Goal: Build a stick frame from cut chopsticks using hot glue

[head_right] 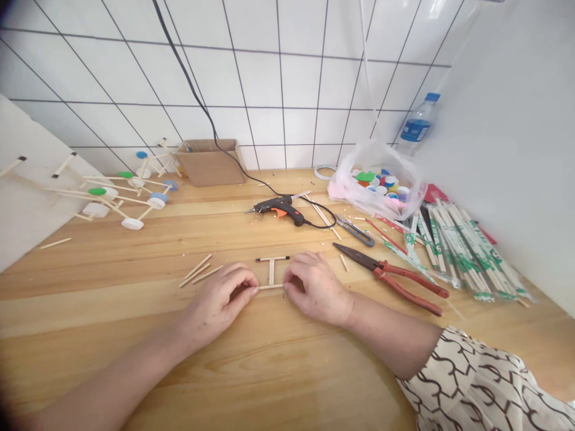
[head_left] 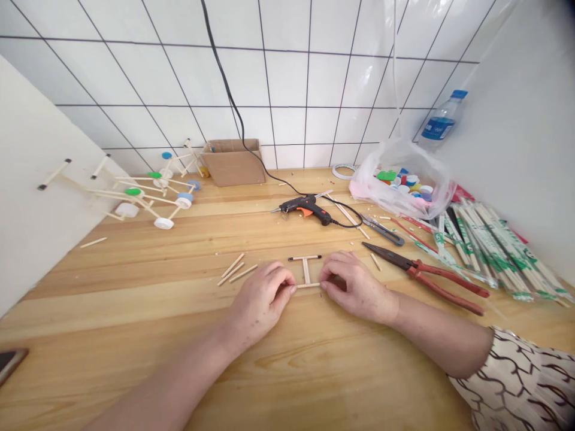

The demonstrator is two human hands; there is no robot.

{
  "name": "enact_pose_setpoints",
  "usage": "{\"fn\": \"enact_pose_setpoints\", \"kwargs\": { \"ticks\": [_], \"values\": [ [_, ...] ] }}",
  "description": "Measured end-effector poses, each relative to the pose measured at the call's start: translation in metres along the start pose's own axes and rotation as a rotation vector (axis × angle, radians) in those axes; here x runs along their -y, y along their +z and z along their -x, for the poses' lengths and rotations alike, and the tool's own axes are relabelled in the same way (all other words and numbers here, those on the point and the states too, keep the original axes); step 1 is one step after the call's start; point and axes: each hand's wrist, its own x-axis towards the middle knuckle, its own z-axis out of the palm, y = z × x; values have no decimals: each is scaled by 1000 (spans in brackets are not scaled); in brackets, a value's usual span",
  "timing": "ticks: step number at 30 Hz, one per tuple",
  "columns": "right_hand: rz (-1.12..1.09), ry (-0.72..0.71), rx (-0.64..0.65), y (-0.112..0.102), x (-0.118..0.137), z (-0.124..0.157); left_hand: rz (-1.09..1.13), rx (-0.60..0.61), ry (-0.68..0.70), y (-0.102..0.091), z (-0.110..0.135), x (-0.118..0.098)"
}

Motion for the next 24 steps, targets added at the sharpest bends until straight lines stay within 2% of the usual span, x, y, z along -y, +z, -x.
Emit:
{"fn": "enact_pose_setpoints", "kwargs": {
  "ticks": [24],
  "values": [
    [18,-1,10,-1,0,-1,-3,13,-18,-1,-1,-1]
  ]
}}
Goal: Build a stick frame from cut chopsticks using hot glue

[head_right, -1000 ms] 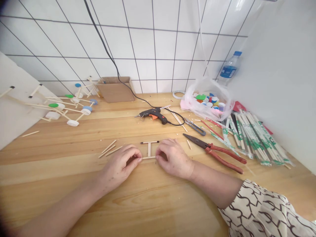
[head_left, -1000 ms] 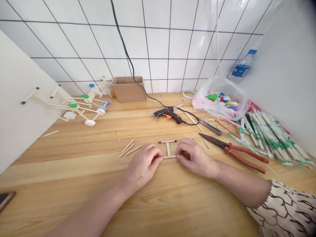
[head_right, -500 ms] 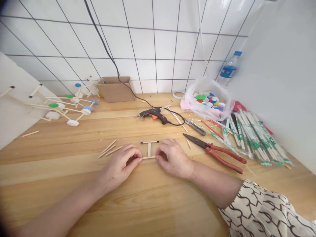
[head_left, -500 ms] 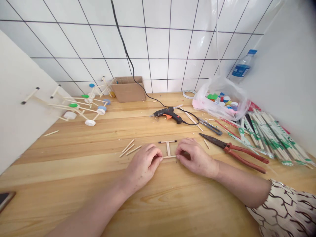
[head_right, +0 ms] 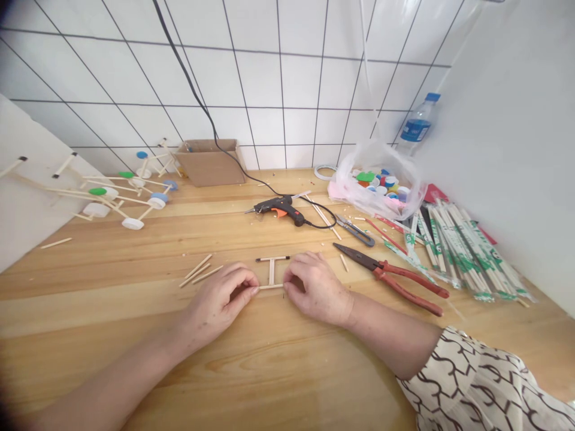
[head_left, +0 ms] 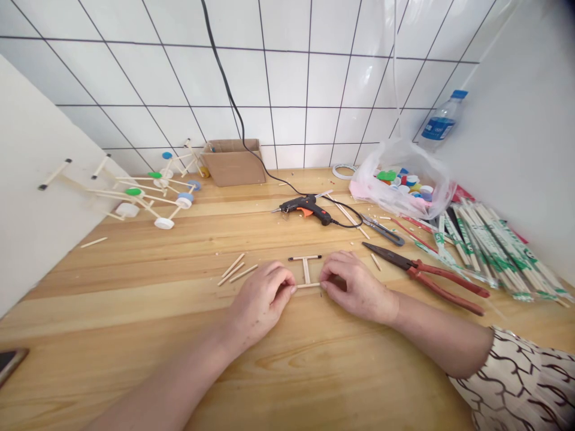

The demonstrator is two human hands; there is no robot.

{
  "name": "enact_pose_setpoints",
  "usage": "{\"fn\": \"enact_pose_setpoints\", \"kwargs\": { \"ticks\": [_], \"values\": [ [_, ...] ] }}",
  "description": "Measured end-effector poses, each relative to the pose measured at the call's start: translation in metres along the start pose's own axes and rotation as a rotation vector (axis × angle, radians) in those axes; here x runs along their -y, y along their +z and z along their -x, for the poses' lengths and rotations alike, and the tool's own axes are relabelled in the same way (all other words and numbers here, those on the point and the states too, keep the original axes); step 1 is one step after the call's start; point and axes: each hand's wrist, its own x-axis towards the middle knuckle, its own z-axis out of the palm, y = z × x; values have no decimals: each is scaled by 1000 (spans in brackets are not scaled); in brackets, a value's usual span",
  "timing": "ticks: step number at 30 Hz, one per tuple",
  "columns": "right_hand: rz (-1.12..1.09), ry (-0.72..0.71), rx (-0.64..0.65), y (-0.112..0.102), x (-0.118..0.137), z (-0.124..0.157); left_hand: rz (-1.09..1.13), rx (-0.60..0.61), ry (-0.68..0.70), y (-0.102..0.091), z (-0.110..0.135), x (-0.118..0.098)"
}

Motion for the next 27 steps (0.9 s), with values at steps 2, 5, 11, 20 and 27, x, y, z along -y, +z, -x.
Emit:
{"fn": "enact_pose_setpoints", "kwargs": {
  "ticks": [2,5,11,20,27],
  "values": [
    [0,1,-1,0,0,0,0,0,-1,0,0,-1],
    [1,0,1,0,0,0,0,-5,4,-1,0,-1],
    [-8,9,2,0,1,0,1,3,4,0,-1,-1],
    [-8,5,-2,0,0,0,-1,-7,9,0,0,-1],
    [0,4,1,0,0,0,0,-3,5,-1,0,-1]
  ]
}}
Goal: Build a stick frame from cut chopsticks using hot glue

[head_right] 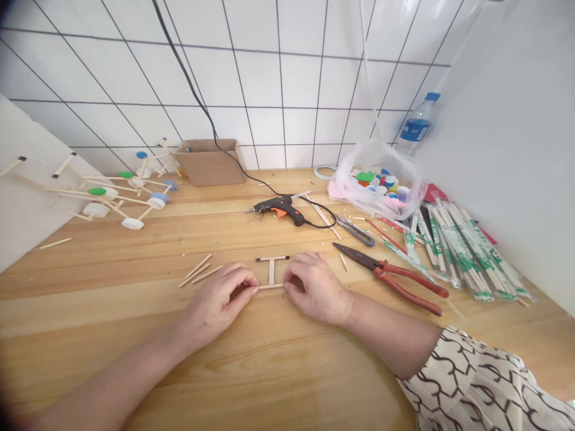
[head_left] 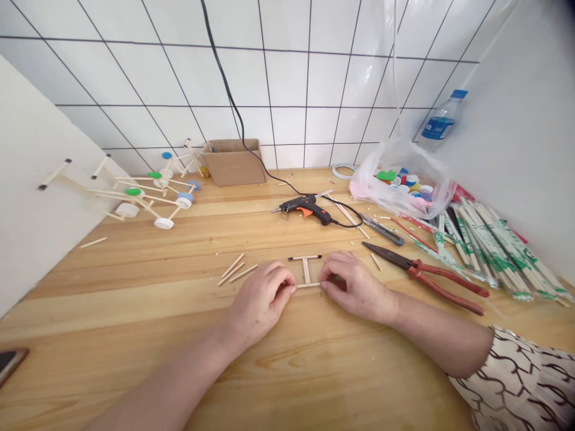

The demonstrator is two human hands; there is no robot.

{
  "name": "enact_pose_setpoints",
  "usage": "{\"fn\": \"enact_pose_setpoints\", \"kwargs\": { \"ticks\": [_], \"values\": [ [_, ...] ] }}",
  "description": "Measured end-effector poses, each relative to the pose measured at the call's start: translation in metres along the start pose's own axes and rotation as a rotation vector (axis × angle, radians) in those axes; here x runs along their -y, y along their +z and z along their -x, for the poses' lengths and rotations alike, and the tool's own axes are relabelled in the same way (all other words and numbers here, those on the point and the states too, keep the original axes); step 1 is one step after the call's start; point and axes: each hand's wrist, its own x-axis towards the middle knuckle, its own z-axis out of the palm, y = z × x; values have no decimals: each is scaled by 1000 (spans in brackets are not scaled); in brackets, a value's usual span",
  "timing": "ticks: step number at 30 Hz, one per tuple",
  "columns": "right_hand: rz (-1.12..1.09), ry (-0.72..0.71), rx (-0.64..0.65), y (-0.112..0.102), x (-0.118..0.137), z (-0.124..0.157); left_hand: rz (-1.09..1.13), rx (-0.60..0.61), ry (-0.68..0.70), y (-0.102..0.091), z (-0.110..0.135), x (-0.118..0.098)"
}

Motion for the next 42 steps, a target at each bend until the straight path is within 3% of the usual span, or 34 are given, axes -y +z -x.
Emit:
{"fn": "enact_pose_setpoints", "kwargs": {
  "ticks": [42],
  "values": [
    [-6,-3,-6,1,0,0,10,-5,4,1,0,1]
  ]
}}
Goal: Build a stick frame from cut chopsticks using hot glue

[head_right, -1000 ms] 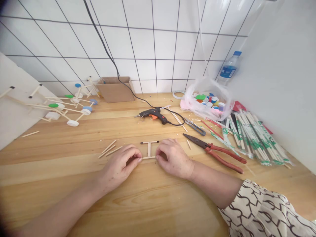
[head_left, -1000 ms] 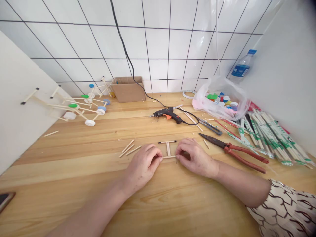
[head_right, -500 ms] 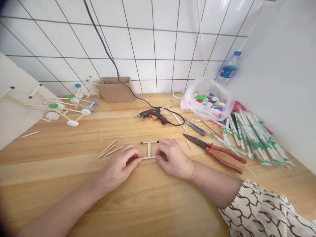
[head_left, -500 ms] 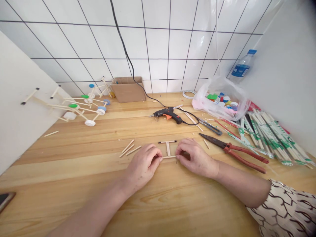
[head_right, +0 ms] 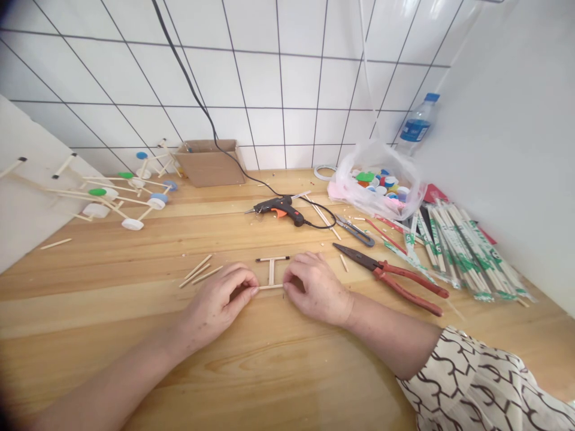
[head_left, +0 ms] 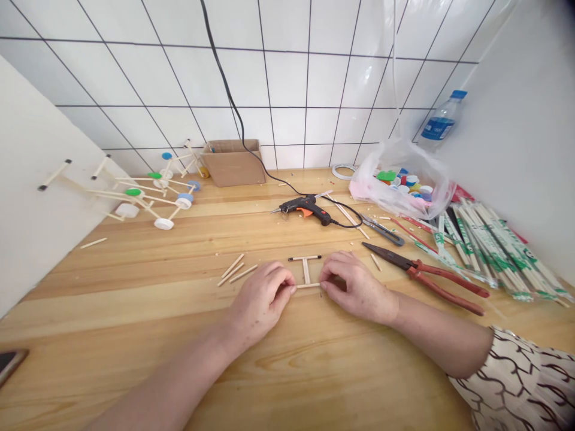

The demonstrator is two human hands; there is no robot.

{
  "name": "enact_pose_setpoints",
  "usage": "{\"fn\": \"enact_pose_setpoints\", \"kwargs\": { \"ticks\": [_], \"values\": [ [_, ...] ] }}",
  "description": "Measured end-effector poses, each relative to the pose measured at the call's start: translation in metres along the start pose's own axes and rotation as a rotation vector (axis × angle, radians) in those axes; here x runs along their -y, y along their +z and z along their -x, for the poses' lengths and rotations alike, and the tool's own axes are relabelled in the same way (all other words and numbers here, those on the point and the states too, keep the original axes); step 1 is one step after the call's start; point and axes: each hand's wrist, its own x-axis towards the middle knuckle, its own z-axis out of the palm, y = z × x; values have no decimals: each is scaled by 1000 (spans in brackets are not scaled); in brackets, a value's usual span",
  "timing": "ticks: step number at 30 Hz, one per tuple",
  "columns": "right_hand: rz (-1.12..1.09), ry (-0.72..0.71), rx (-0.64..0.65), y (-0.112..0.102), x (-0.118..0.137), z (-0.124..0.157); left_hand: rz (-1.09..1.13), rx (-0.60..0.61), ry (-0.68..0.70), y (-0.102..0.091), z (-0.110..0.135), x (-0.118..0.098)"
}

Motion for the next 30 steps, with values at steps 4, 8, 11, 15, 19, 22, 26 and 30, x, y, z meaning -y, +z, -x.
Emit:
{"fn": "enact_pose_setpoints", "kwargs": {
  "ticks": [4,8,11,15,19,22,26,30],
  "values": [
    [-10,-3,-4,0,-1,0,2,4,-1,1,1,1],
    [-9,-2,-2,0,0,0,5,8,0,1,1,1],
    [-8,1,-1,0,0,0,1,8,1,1,0,0],
    [-5,4,-3,0,0,0,0,4,0,1,0,1],
    [-9,-2,-4,0,0,0,5,2,9,1,1,1],
    [-8,-1,-1,0,-1,0,-1,-4,15,1,1,1],
    [-10,-1,-6,0,-1,0,-5,-6,12,1,0,1],
    [-10,1,-5,0,-1,0,-1,1,5,1,0,0]
  ]
}}
